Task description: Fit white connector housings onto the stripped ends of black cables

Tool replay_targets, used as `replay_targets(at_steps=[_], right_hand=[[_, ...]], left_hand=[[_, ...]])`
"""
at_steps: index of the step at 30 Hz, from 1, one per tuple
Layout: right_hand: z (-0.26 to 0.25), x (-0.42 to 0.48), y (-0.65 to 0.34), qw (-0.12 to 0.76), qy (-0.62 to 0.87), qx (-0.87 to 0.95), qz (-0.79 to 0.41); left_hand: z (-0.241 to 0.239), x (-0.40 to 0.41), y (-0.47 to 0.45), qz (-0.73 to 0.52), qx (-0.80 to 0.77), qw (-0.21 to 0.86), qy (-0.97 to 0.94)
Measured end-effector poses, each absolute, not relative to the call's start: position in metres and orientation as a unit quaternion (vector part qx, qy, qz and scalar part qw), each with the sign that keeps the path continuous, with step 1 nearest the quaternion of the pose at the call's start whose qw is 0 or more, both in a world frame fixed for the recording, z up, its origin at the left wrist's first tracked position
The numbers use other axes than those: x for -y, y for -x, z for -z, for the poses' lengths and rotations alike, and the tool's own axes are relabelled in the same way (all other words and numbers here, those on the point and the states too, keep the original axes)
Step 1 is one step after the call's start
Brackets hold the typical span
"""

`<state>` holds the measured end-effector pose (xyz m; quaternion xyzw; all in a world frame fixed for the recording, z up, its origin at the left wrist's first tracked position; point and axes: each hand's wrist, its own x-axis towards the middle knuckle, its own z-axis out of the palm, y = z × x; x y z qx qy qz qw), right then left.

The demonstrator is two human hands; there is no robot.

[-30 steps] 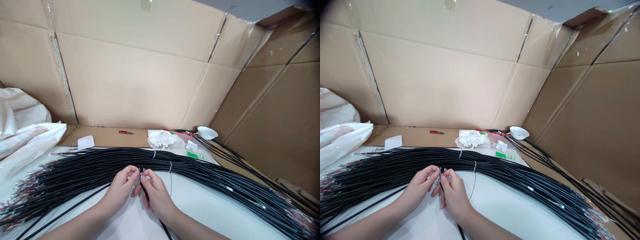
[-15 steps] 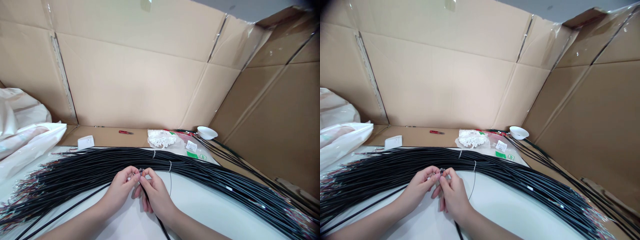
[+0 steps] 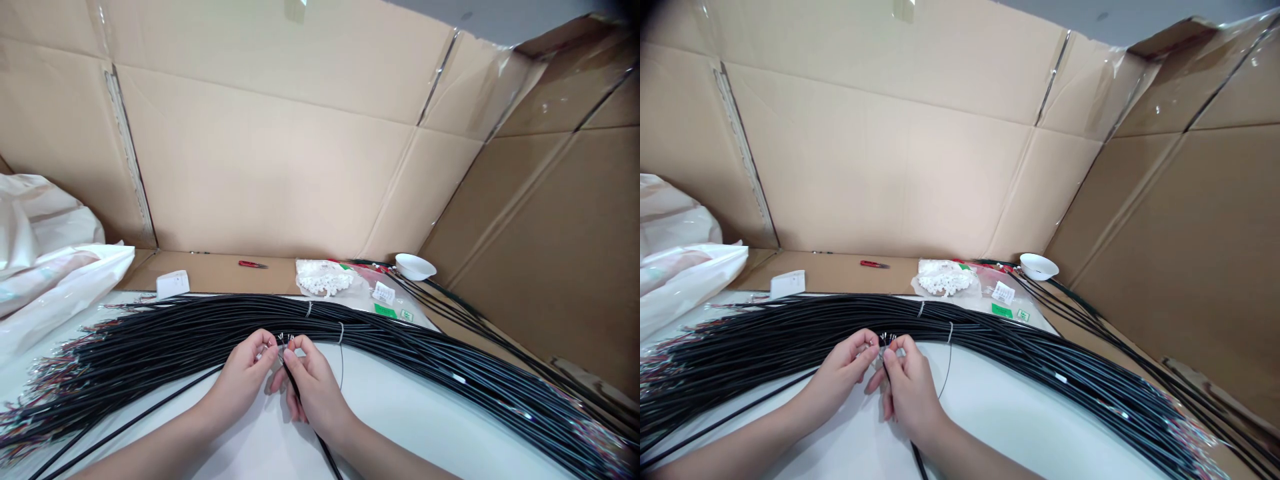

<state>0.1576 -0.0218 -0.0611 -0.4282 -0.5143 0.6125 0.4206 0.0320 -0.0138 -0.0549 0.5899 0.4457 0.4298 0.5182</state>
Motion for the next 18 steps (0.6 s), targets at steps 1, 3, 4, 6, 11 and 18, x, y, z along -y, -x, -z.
replay_targets(at_steps=[1,3,4,6,11,18], right_hand=[[0.0610,0.0221,-0.1575,0.418,0.431,0.519,-0.608],[0.0610,0.0229,-0.1573,0.414,0.436,0.528,-0.600],[0.0610,0.0233,-0.1571,0.412,0.438,0.532,-0.596],[0.0605,0.0240,-0.1566,0.409,0.440,0.538,-0.591],[0.0576,0.0249,-0.1560,0.400,0.441,0.544,-0.591],[0.0592,0.0241,-0.1565,0.393,0.443,0.556,-0.583]], left_hand=[[0.0546,0.0138,-0.0318,-0.430,-0.444,0.521,-0.589],[0.0538,0.0138,-0.0315,-0.430,-0.434,0.531,-0.587],[0.0535,0.0137,-0.0314,-0.429,-0.428,0.537,-0.587],[0.0530,0.0134,-0.0313,-0.427,-0.417,0.544,-0.590],[0.0525,0.0140,-0.0311,-0.429,-0.420,0.528,-0.601],[0.0472,0.0155,-0.0319,-0.426,-0.415,0.535,-0.599]])
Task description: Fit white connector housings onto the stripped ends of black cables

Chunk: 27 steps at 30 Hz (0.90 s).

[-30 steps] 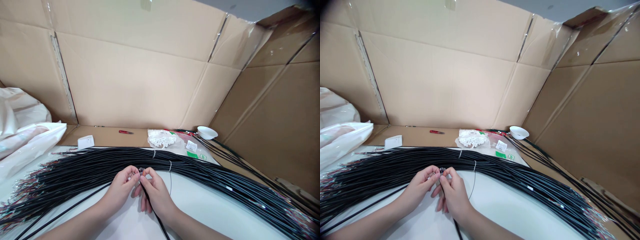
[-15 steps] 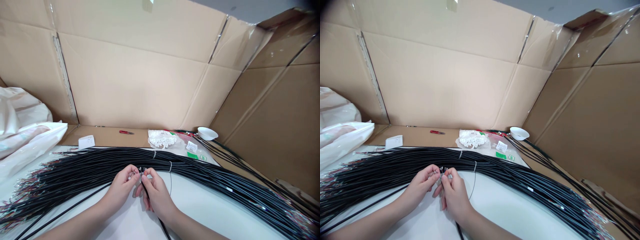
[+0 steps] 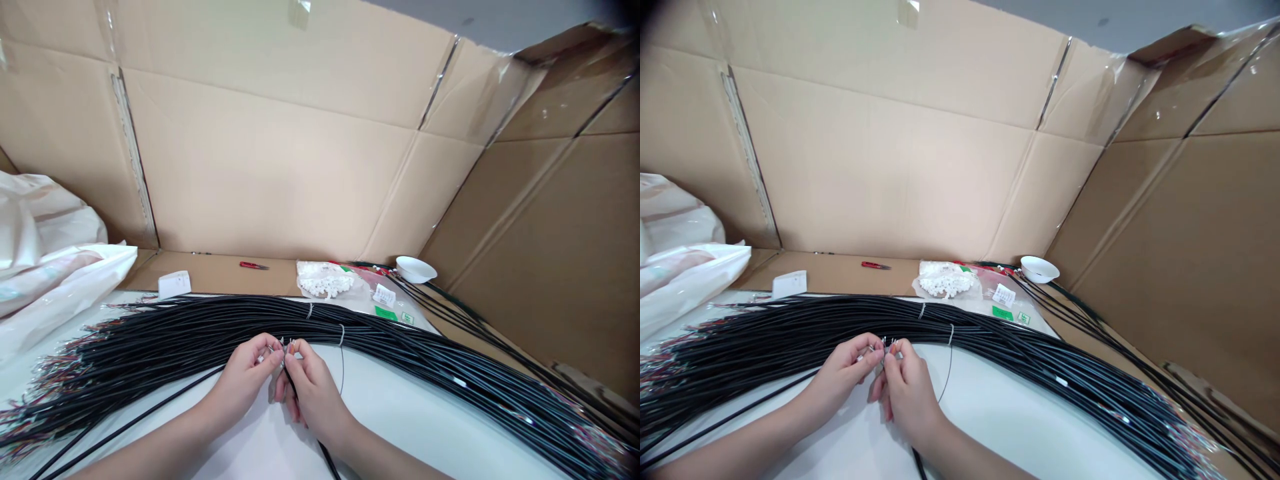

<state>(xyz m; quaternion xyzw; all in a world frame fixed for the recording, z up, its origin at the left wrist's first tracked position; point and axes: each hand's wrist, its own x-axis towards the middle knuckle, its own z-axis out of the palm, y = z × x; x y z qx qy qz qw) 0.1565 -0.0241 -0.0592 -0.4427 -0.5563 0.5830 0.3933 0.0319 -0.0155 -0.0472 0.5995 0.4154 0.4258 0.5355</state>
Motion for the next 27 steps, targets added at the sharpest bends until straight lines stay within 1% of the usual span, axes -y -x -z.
replay_targets(at_steps=[11,22,27], right_hand=[[0.0583,0.0259,-0.1564,0.382,0.453,0.569,-0.571],[0.0577,0.0258,-0.1562,0.378,0.457,0.581,-0.558],[0.0577,0.0257,-0.1567,0.381,0.457,0.566,-0.570]], left_hand=[[0.0531,0.0159,-0.0332,-0.429,-0.385,0.588,-0.568],[0.0488,0.0148,-0.0320,-0.434,-0.409,0.550,-0.585],[0.0492,0.0146,-0.0321,-0.430,-0.399,0.555,-0.590]])
